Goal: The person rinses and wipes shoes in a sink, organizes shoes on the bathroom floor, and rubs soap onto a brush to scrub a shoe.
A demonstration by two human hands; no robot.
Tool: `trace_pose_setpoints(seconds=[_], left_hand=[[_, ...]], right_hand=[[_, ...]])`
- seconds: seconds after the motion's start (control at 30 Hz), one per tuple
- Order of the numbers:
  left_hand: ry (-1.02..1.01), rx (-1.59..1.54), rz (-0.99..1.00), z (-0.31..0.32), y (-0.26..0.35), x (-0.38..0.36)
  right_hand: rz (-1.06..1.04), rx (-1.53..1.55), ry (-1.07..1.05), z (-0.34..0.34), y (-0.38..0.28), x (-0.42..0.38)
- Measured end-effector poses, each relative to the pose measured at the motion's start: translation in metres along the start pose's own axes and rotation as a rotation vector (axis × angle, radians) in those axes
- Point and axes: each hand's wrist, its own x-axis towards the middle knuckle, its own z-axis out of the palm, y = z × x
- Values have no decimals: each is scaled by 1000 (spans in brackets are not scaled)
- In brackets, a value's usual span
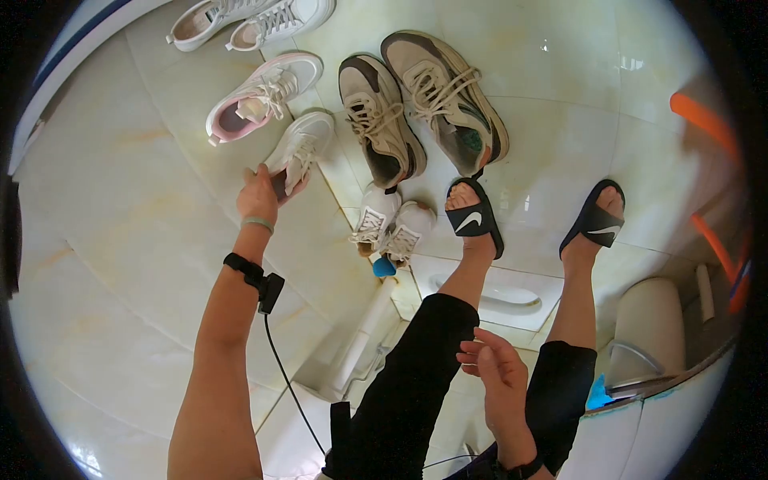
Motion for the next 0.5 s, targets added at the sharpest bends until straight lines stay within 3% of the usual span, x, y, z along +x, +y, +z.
trace_pose_setpoints(seconds=[0.33,0.5], left_hand=[[41,99,99,-41,-8,14],[86,72,-48,-33,0,15]], right_hand=[[24,110,-1,-11,-11,-6],[25,139,-5,-14,-15,-7]])
